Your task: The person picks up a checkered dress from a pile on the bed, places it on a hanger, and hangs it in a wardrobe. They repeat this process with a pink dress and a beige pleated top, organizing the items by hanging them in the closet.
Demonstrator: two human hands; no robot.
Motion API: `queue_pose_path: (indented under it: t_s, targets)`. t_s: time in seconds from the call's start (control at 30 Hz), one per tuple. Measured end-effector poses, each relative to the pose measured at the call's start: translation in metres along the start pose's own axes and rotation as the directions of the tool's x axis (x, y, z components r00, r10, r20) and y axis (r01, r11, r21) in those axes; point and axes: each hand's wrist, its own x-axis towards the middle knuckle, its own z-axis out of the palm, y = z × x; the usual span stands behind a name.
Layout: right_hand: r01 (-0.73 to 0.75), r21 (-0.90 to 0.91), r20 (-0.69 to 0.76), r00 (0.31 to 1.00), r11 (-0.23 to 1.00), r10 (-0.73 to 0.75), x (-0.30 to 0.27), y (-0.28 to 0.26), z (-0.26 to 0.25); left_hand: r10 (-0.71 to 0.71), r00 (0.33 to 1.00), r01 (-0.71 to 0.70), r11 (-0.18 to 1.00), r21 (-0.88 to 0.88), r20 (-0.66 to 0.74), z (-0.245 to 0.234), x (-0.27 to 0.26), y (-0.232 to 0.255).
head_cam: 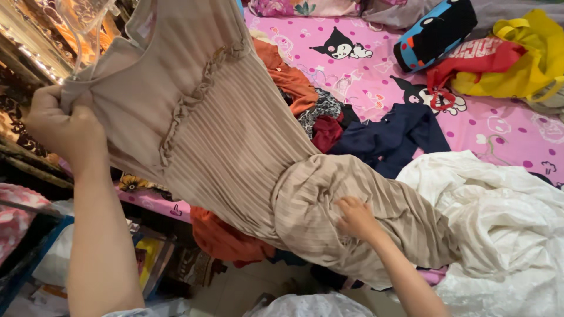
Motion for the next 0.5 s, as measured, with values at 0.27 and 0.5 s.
queue_pose_path:
  t_s: [0.27,0.5]
  targets:
    - [-0.210,-0.011,-0.049,0.977,0.978,0.209,0.021,0.004,0.051,-0.085,0.995,0.090,0.987,-0.130,0.044,-0.009,-0.019,0.012]
    - [-0.385,-0.114,0.171,0.901,0.916,0.400,0.033,-0.016,0.082,-0.125,0.991,0.129,0.984,-0.123,0.040,-0.020,-0.028,0.047]
